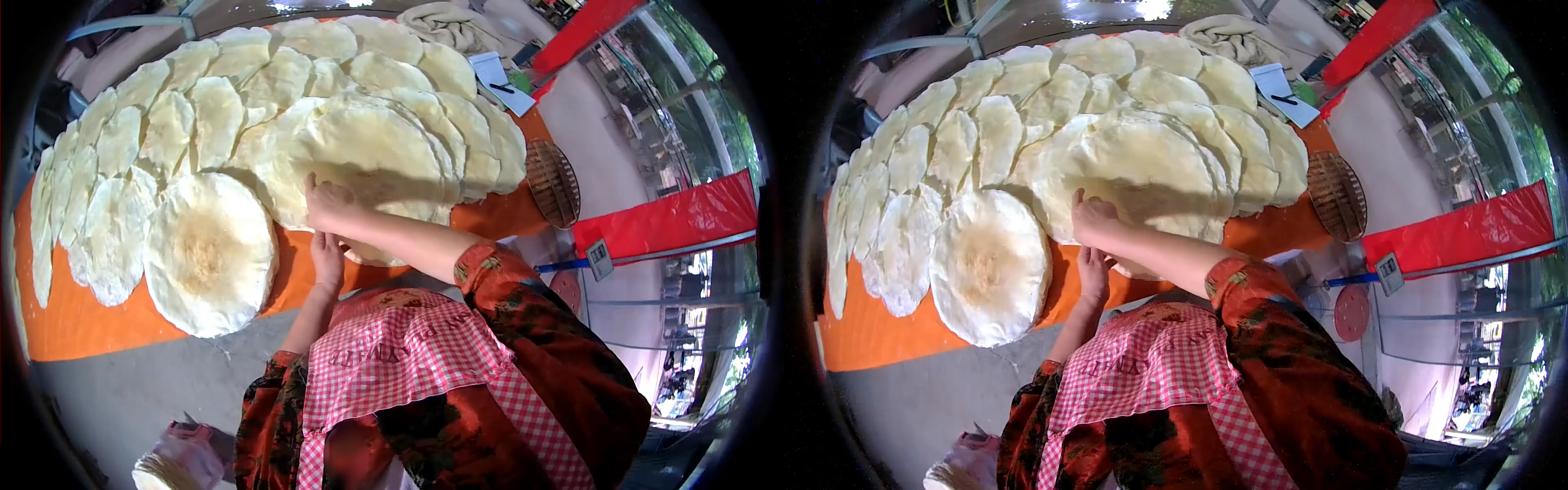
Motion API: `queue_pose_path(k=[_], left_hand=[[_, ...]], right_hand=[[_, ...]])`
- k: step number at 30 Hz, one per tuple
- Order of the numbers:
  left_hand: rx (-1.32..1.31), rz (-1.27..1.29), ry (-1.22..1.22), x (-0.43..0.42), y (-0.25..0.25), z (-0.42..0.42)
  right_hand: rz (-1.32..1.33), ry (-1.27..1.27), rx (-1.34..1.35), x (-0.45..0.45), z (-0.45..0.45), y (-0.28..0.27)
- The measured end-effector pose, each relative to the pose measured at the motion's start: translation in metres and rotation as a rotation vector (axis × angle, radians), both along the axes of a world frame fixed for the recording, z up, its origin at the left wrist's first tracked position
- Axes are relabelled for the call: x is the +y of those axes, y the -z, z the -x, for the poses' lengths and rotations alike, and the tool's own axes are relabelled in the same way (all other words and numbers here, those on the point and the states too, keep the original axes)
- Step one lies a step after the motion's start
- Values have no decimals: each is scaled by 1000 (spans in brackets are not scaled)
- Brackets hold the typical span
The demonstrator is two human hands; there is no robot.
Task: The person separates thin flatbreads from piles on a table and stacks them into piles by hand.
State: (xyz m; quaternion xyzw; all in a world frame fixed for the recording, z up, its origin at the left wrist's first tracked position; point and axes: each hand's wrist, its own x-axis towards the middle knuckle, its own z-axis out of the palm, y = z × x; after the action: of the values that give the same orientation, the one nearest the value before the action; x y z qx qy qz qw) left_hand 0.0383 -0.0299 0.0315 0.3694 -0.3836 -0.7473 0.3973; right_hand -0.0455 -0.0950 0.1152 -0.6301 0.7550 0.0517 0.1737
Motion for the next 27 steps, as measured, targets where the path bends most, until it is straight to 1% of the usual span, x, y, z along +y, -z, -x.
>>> queue_pose_path(k=[1, 2, 3, 4, 5, 6, 7, 8, 9, 10, 11, 13, 14, 16, 17, 18, 19, 20, 21, 23, 24, 26, 27], left_hand=[[1, 37, 26, 3, -8, 5], [33, 67, 0, 8, -18, 12], [65, 95, -28, 12, -32, 15], [83, 104, 27, 11, -38, 9], [68, -36, -9, 9, -40, 6], [53, -179, -47, 7, -40, 3], [38, -324, -81, 7, -39, -1], [160, -398, -15, 5, -36, -7], [336, -406, 35, 1, -20, -9], [458, -415, 29, -1, -45, -9], [576, -423, 19, -2, -77, -12], [568, -416, -47, -13, -86, -15], [547, -408, -59, -21, -83, -18], [504, -418, -66, -33, -81, -21], [445, -348, -134, -39, -57, -17], [383, -279, -200, -45, -14, -9], [322, -210, -263, -49, 8, -4], [210, -231, -297, -45, 15, 2], [98, -258, -326, -41, 22, 8], [-154, -150, -352, -40, 27, 15], [-36, -167, -341, -42, 24, 16], [198, -214, -318, -38, 11, 12], [260, -320, -237, -40, -2, 10]], right_hand=[[-69, 8, -37, -8, 6, -9], [-51, 56, -87, -18, 17, -19], [1, 115, -143, -26, 29, -41], [56, 149, -205, -34, 46, -69], [92, 149, -274, -38, 65, -106], [41, 84, -353, -40, 89, -147], [191, 125, -721, -37, 125, -158], [216, 152, -844, -22, 141, -196], [296, 177, -934, -6, 155, -219], [323, 129, -1044, 11, 166, -237], [331, 178, -1118, 17, 188, -231], [363, 259, -1236, 35, 212, -205], [379, 352, -1295, 42, 225, -179], [412, 532, -1410, 56, 249, -108], [430, 617, -1467, 62, 257, -65], [416, 736, -1564, 68, 260, -20], [400, 857, -1656, 72, 262, 23], [428, 922, -1542, 76, 263, 66], [454, 988, -1425, 80, 262, 95], [467, 999, -1189, 79, 264, 106], [473, 1000, -1069, 77, 265, 108], [533, 891, -1143, 84, 260, 93], [562, 829, -1180, 83, 257, 86]])
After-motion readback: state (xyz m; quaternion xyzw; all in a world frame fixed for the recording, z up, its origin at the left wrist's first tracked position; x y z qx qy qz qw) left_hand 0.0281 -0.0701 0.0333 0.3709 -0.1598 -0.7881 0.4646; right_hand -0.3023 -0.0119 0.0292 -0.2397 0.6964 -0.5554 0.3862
